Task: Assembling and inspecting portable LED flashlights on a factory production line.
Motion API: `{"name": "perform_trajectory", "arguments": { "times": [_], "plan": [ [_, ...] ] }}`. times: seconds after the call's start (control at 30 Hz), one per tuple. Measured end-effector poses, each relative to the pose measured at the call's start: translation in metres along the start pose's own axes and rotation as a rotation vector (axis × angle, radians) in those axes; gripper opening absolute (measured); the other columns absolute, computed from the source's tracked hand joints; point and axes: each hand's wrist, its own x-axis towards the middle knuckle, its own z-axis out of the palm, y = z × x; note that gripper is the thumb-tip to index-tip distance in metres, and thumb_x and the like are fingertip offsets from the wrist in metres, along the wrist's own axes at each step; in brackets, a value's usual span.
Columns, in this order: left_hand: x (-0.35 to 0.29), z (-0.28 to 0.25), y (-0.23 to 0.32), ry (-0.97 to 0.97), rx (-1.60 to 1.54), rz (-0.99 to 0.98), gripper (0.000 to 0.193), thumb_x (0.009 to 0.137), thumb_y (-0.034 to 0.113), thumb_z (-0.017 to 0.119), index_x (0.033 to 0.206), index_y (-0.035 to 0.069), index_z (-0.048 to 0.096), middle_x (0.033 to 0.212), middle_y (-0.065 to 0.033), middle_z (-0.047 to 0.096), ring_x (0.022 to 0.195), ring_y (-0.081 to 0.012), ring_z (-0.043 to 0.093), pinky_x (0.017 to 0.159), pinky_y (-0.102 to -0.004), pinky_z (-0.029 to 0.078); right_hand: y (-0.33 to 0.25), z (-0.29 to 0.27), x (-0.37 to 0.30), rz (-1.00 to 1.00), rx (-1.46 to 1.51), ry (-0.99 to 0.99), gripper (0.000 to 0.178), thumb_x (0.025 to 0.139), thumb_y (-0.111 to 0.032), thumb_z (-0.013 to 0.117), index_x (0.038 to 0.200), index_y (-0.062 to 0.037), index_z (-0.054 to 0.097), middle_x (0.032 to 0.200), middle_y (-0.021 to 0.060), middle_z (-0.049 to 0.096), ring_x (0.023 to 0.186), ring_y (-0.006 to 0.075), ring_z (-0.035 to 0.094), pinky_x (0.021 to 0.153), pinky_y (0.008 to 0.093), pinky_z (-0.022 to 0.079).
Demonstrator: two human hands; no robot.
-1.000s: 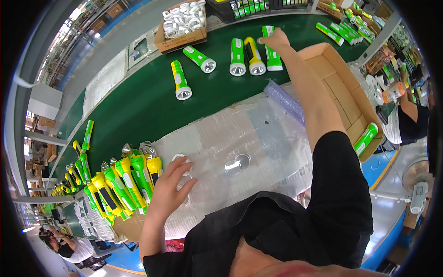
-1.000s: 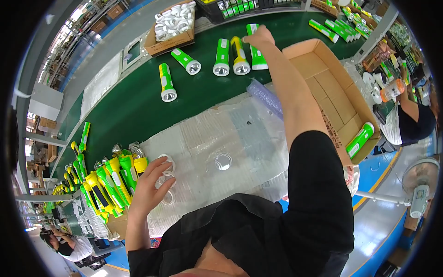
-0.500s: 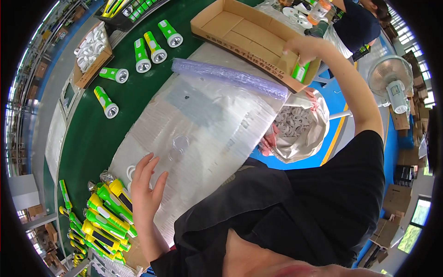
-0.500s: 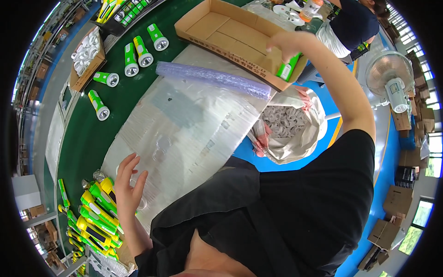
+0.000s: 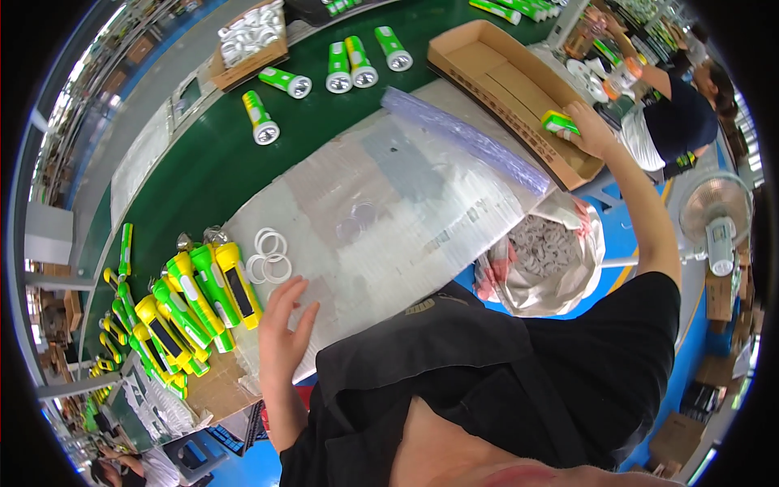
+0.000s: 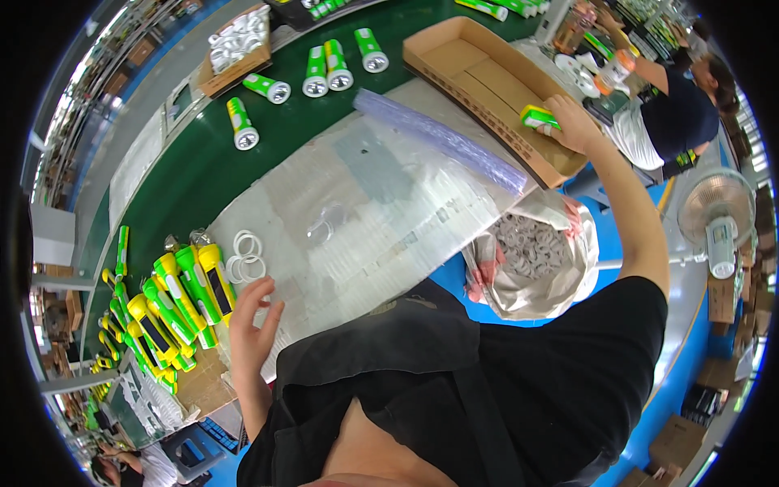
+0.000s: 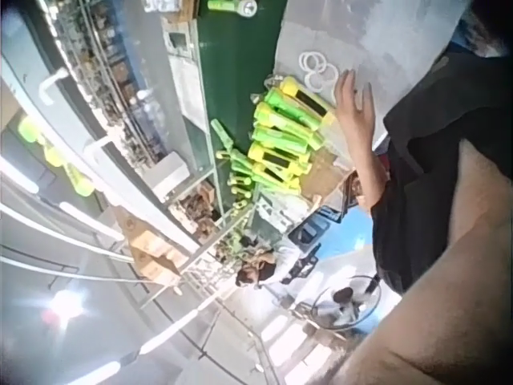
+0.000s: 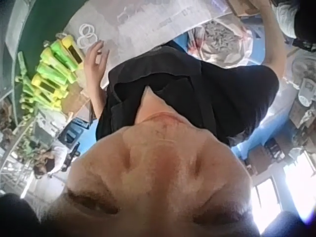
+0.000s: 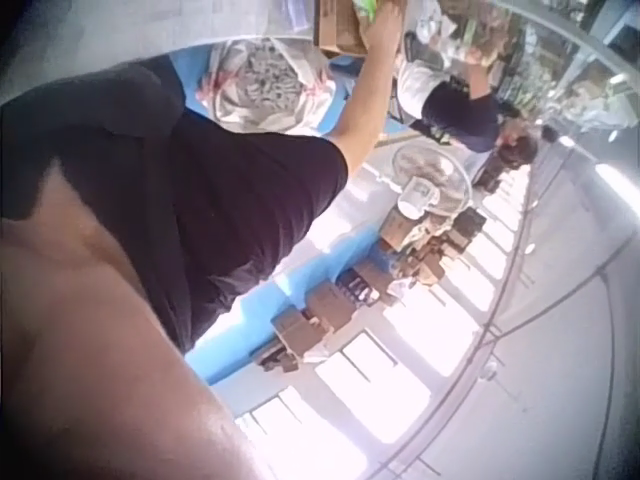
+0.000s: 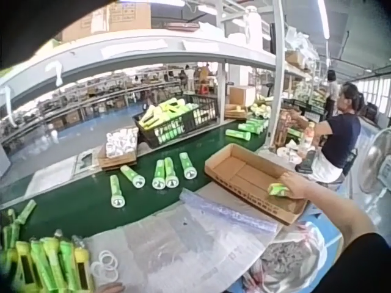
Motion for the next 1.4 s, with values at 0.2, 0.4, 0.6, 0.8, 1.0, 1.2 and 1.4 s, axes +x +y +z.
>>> {"name": "perform_trajectory", "arguments": {
  "times": [0.2,0.4,0.6,0.8,1.0,1.2,1.4],
  "plan": [
    [0.000,-0.002,-0.003,0.069,-0.068,-0.025,0.035,0.082,0.004,0.072,0.115,0.003,0.063,0.121,-0.0149,0.062,0.102,-0.0269,0.063,0.076,-0.0319,0.053,-0.066,-0.007,0.127,0.460,0.376,0.700,0.053,0.090,-0.042,0.065,0.121,-0.0032,0.048,0.097,0.0217,0.065,0.086,0.0394,0.065,0.070,0.0450,0.053],
    [0.001,0.011,-0.015,0.102,-0.080,-0.054,0.036,0.081,0.007,0.072,0.115,0.004,0.063,0.119,-0.0156,0.062,0.104,-0.0317,0.063,0.081,-0.0352,0.053,-0.223,0.004,0.323,0.489,1.345,0.358,0.050,0.083,-0.040,0.072,0.104,0.0049,0.065,0.084,0.0121,0.067,0.073,0.0183,0.063,0.065,0.0313,0.050],
    [-0.007,0.003,-0.022,0.113,-0.016,-0.145,0.035,0.081,0.007,0.072,0.114,0.002,0.063,0.118,-0.0171,0.062,0.104,-0.0353,0.063,0.085,-0.0372,0.052,-0.277,0.071,0.440,0.579,1.000,0.144,0.054,0.083,-0.042,0.067,0.114,0.0024,0.063,0.112,0.0237,0.065,0.108,0.0379,0.062,0.092,0.0438,0.048],
    [-0.002,-0.008,-0.033,0.170,-0.094,-0.241,0.034,0.081,0.005,0.071,0.113,0.000,0.062,0.116,-0.0179,0.063,0.103,-0.0357,0.063,0.085,-0.0379,0.052,-0.210,0.067,0.372,0.304,0.727,0.369,0.053,0.084,-0.040,0.067,0.122,-0.0034,0.061,0.117,0.0162,0.063,0.109,0.0323,0.060,0.097,0.0382,0.046],
    [0.018,0.005,-0.036,0.122,-0.033,0.051,0.031,0.085,0.011,0.069,0.114,0.003,0.062,0.116,-0.0164,0.062,0.106,-0.0346,0.061,0.087,-0.0381,0.051,-0.107,0.070,0.152,0.384,0.169,0.195,0.054,0.076,-0.037,0.073,0.117,-0.0044,0.062,0.113,0.0259,0.062,0.107,0.0398,0.060,0.092,0.0452,0.048],
    [0.052,0.000,0.009,0.071,0.101,0.415,0.040,0.085,0.018,0.069,0.123,0.009,0.057,0.127,-0.0143,0.055,0.113,-0.0348,0.057,0.092,-0.0408,0.049,-0.133,-0.007,0.084,0.465,0.105,0.056,0.037,0.074,-0.017,0.071,0.107,-0.0032,0.061,0.099,0.0225,0.065,0.099,0.0395,0.062,0.085,0.0474,0.049],
    [0.051,-0.052,0.077,0.260,0.223,0.665,0.082,0.070,0.018,0.084,0.140,0.010,0.043,0.149,-0.0176,0.034,0.138,-0.0382,0.034,0.107,-0.0479,0.036,-0.246,-0.154,0.036,-0.053,0.434,0.199,0.021,0.071,-0.008,0.072,0.084,-0.0019,0.057,0.074,0.0195,0.059,0.076,0.0418,0.058,0.065,0.0487,0.044]
  ]
}}
